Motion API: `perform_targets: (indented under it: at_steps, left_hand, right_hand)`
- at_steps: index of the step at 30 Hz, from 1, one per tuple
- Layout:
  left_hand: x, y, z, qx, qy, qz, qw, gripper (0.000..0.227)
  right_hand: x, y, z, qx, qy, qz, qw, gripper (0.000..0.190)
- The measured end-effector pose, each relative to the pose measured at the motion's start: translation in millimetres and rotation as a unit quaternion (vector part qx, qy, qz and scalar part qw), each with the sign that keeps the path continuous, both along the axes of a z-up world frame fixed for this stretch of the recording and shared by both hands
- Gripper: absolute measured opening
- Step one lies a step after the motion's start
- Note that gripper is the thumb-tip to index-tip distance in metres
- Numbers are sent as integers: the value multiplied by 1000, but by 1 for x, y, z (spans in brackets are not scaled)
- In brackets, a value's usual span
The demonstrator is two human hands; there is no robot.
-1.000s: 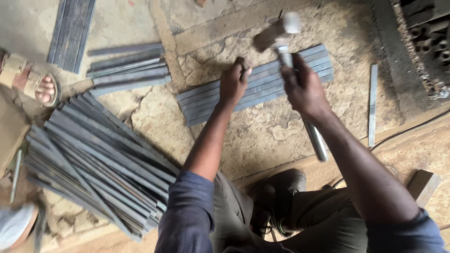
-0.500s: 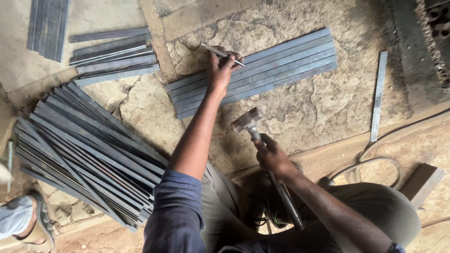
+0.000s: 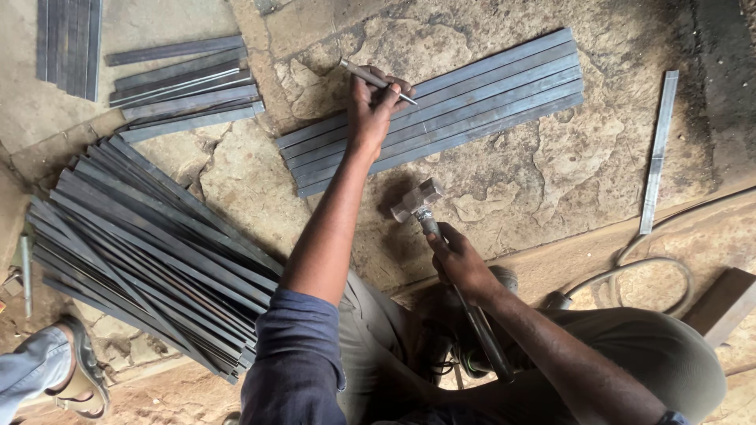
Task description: The person sits on the floor and uses a hammer and a metal punch to mark a stack of metal rods. They align the rods, place the punch at specific intervals, and strike it to create indentations on the metal surface.
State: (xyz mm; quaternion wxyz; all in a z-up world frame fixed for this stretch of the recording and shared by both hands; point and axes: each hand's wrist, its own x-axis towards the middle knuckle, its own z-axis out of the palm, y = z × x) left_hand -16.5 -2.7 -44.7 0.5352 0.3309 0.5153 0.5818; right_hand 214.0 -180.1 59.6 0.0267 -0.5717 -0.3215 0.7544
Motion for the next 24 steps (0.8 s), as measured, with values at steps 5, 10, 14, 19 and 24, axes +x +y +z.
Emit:
perform_targets:
  at_steps: [5,10,14,19,24]
  left_hand:
    - [4,-1,3,-2,37,1,999,20]
    - [6,-1,6,-22,48,-8,999,28]
    - [10,3,4,66,209,-19,975,26]
    - [20,2,0,208,316,-55,924,15]
    - [26,0,16,177,396,-119,893,5]
  right_hand:
    - [1,1,1,11,0,6,1000,65]
    - [1,1,0,5,-11,8,1000,65]
    - [1,7,10,8,2,6,1000,64]
    - [15,42,44,40,-69,-65,995,66]
    - [69,63,93,299,-17,-145,943,42]
